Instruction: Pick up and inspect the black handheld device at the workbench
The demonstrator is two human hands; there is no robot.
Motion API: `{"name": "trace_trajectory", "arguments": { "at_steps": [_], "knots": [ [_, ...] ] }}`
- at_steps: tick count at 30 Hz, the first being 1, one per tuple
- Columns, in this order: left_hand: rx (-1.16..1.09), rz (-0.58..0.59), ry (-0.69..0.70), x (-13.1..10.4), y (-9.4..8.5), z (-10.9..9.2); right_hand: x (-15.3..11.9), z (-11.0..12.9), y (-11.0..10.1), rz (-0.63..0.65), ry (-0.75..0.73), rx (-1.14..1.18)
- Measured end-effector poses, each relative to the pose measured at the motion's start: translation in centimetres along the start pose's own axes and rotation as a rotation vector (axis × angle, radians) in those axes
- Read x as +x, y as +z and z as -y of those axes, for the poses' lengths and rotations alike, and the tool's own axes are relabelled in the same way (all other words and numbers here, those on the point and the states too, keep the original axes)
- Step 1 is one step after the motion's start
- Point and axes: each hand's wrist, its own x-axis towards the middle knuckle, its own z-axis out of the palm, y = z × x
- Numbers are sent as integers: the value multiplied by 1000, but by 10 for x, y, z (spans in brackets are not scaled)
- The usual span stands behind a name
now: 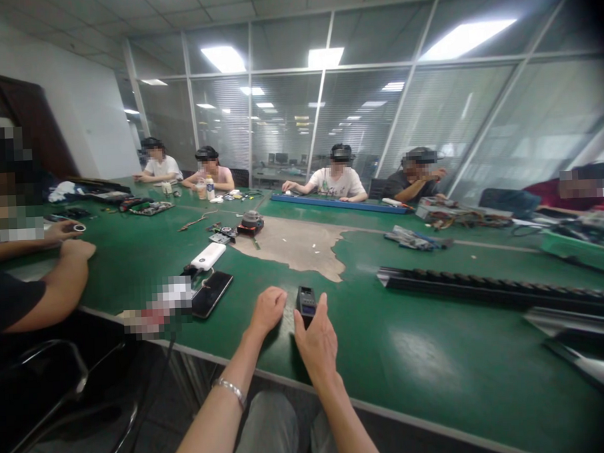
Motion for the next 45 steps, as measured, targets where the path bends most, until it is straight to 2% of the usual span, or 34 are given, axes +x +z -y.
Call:
{"name": "trace_trajectory", "arguments": {
  "at_steps": [6, 13, 20, 23, 27, 31, 36, 41, 45],
  "knots": [
    [16, 12, -10, 0, 0, 1, -6, -7, 7, -15, -1, 13],
    [4, -5, -7, 0, 1, 2, 1, -4, 5, -36, 2, 29],
    [14, -2, -4, -1, -2, 2, 4, 3, 0, 57, 75, -63],
    [14, -11, -6, -1, -2, 2, 6, 7, -2, 50, 77, -73],
    [9, -12, -20, -1, 0, 3, 16, 17, -12, 16, 101, -35],
    [-9, -25, -25, -1, 1, 5, 31, 22, -33, -58, 111, 34],
    [-13, -19, -32, 0, 0, 3, 39, -3, -49, -100, 162, -14],
    [11, -20, -40, 0, -4, -4, 28, -38, -41, -46, 231, -88],
    [26, -10, -39, 0, -6, -7, 19, -50, -34, -22, 223, -116]
  ]
}}
